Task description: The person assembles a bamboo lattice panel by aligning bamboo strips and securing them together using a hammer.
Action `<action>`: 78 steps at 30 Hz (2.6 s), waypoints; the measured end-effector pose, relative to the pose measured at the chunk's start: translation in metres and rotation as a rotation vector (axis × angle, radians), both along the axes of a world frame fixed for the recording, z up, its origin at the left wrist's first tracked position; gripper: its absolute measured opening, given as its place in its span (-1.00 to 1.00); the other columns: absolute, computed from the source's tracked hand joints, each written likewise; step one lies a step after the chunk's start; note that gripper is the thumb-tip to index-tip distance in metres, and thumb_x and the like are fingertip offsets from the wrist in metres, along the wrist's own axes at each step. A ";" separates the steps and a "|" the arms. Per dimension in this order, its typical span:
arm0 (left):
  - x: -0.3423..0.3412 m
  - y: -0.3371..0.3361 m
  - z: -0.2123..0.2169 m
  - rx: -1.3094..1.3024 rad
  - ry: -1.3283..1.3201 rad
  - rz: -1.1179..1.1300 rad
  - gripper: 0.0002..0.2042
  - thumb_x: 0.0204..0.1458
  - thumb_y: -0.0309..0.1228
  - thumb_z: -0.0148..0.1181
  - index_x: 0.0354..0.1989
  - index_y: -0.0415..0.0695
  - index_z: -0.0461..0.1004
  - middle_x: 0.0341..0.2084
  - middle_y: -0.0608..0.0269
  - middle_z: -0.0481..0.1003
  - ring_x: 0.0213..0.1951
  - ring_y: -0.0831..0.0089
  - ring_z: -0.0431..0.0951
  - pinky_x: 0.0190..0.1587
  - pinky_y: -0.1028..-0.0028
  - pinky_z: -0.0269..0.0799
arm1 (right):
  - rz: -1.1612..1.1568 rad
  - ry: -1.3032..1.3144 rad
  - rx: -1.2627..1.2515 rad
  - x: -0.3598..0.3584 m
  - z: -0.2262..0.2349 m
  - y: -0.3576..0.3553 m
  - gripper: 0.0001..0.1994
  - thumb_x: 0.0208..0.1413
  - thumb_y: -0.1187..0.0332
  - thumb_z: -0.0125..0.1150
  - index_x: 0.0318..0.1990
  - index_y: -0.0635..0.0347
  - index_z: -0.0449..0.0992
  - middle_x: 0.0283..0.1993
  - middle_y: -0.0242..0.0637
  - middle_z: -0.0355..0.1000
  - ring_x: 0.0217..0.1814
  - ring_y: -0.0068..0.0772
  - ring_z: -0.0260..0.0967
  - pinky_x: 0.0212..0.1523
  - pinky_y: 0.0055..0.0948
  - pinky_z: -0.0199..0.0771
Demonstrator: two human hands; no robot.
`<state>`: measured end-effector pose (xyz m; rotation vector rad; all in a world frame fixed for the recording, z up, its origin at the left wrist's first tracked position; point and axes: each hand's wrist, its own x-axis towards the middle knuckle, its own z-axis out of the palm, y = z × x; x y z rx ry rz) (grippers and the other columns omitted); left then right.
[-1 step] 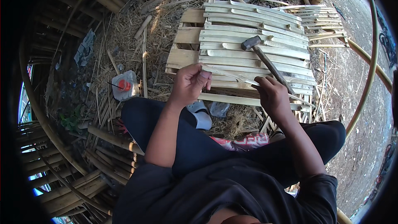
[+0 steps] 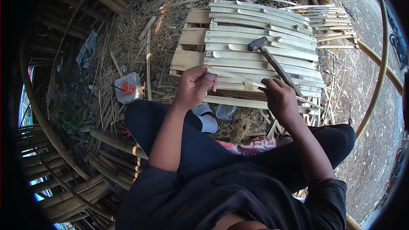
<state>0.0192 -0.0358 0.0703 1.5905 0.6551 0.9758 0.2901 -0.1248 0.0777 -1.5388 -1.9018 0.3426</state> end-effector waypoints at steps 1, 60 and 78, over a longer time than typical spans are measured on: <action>0.000 0.000 0.000 0.030 -0.008 0.004 -0.65 0.36 -0.12 0.06 -0.35 -0.16 0.42 -0.56 0.36 0.41 -0.59 0.66 0.34 -0.54 0.64 0.18 | 0.000 -0.002 0.009 0.000 0.000 0.000 -0.83 0.12 0.52 0.20 -0.13 0.15 0.53 -0.42 -0.13 0.41 -0.39 0.05 0.46 -0.37 -0.08 0.45; -0.001 0.004 -0.002 -0.059 -0.234 -0.261 -0.62 0.34 -0.20 0.09 -0.40 -0.29 0.46 -0.59 0.25 0.43 -0.52 0.48 0.44 -0.47 0.45 0.40 | 0.049 0.018 0.020 0.002 0.001 -0.005 -0.80 0.04 0.60 0.23 -0.15 0.24 0.54 -0.39 -0.08 0.44 -0.40 0.06 0.47 -0.39 -0.12 0.45; 0.004 -0.002 0.002 -0.167 -0.174 -0.143 -0.52 0.32 -0.10 0.07 -0.62 -0.13 0.26 -0.73 0.36 0.26 -0.63 0.55 0.32 -0.57 0.51 0.21 | -0.031 -0.001 0.026 -0.002 0.000 -0.004 -0.82 0.03 0.56 0.32 -0.18 0.25 0.56 -0.34 -0.05 0.49 -0.34 0.09 0.50 -0.36 -0.15 0.46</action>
